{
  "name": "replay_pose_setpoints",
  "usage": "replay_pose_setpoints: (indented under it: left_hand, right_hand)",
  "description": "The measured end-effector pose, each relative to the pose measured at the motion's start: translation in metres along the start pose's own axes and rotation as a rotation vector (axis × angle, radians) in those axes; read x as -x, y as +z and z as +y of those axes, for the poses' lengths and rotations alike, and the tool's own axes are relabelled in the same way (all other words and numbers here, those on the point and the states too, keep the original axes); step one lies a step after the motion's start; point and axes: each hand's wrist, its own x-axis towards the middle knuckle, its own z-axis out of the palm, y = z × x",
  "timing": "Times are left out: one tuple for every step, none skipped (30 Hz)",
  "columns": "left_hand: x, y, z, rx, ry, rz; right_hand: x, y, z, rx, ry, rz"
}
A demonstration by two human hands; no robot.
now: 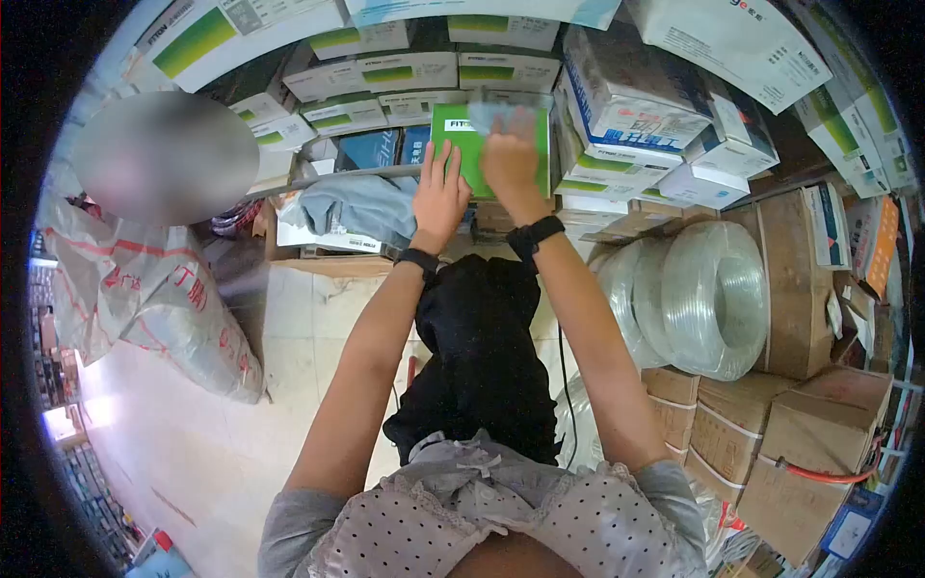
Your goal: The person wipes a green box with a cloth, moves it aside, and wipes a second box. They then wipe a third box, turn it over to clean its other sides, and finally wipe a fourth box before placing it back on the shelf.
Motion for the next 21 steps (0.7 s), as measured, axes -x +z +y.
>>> replay_pose_setpoints:
  left_hand:
    - [-0.005, -0.004, -0.001, 0.011, -0.002, -0.006]
    - [-0.008, -0.004, -0.002, 0.025, -0.002, -0.011]
    - [-0.010, -0.005, -0.010, 0.055, 0.005, -0.016]
    - [-0.006, -0.002, -0.010, 0.102, -0.005, -0.024]
    - [-0.004, 0.000, -0.011, 0.148, -0.011, -0.032]
    - [-0.006, 0.003, -0.011, 0.129, 0.015, 0.007]
    - [-0.007, 0.004, -0.009, 0.127, 0.019, 0.022]
    - [-0.005, 0.004, -0.009, 0.124, 0.023, 0.033]
    - [-0.006, 0.004, -0.009, 0.118, 0.029, 0.045]
    - [-0.007, 0.002, -0.009, 0.116, 0.020, 0.036]
    - [-0.008, 0.001, -0.009, 0.115, 0.009, 0.026]
    - [-0.008, 0.000, -0.006, 0.117, -0.007, 0.015]
    - [-0.009, -0.001, -0.005, 0.126, -0.017, 0.007]
    - [-0.009, -0.002, -0.004, 0.135, -0.027, -0.001]
    - [-0.008, -0.004, -0.004, 0.142, -0.033, -0.009]
    - [-0.007, -0.004, -0.003, 0.134, -0.028, -0.005]
    - [-0.005, -0.003, -0.003, 0.127, -0.024, 0.001]
    - [-0.005, -0.003, -0.002, 0.118, -0.019, 0.009]
    - [-0.006, -0.004, -0.003, 0.123, -0.025, 0.008]
    - [-0.004, -0.003, -0.002, 0.131, -0.033, 0.005]
    - [-0.005, -0.003, -0.001, 0.140, -0.041, 0.003]
  right_hand:
    - [0.002, 0.004, -0.009, 0.062, -0.082, 0.115]
    - [0.003, 0.007, -0.016, 0.128, -0.161, 0.232]
    - [0.003, 0.009, -0.028, 0.095, -0.166, 0.207]
    - [0.009, 0.007, -0.030, 0.078, -0.176, 0.163]
    - [0.014, 0.004, -0.029, 0.059, -0.183, 0.123]
    - [0.014, 0.000, -0.023, 0.006, -0.200, 0.121]
    - [0.017, -0.005, -0.018, -0.017, -0.172, 0.066]
    - [0.022, -0.010, -0.014, -0.043, -0.142, 0.010]
    - [0.026, -0.015, -0.008, -0.072, -0.112, -0.044]
    - [0.030, -0.018, -0.001, -0.013, -0.118, -0.016]
    - [0.035, -0.022, 0.008, 0.045, -0.125, 0.009]
    - [0.040, -0.026, 0.017, 0.109, -0.134, 0.031]
    - [0.039, -0.028, 0.026, 0.150, -0.129, 0.055]
    - [0.033, -0.029, 0.034, 0.191, -0.124, 0.080]
    - [0.027, -0.029, 0.040, 0.230, -0.117, 0.108]
    - [0.020, -0.025, 0.044, 0.236, -0.079, 0.108]
    - [0.016, -0.019, 0.045, 0.246, -0.060, 0.121]
    - [0.011, -0.017, 0.043, 0.256, -0.042, 0.135]
    - [0.007, -0.014, 0.040, 0.265, -0.024, 0.148]
    - [0.005, -0.010, 0.038, 0.283, -0.027, 0.171]
    - [0.003, -0.009, 0.033, 0.301, -0.031, 0.197]
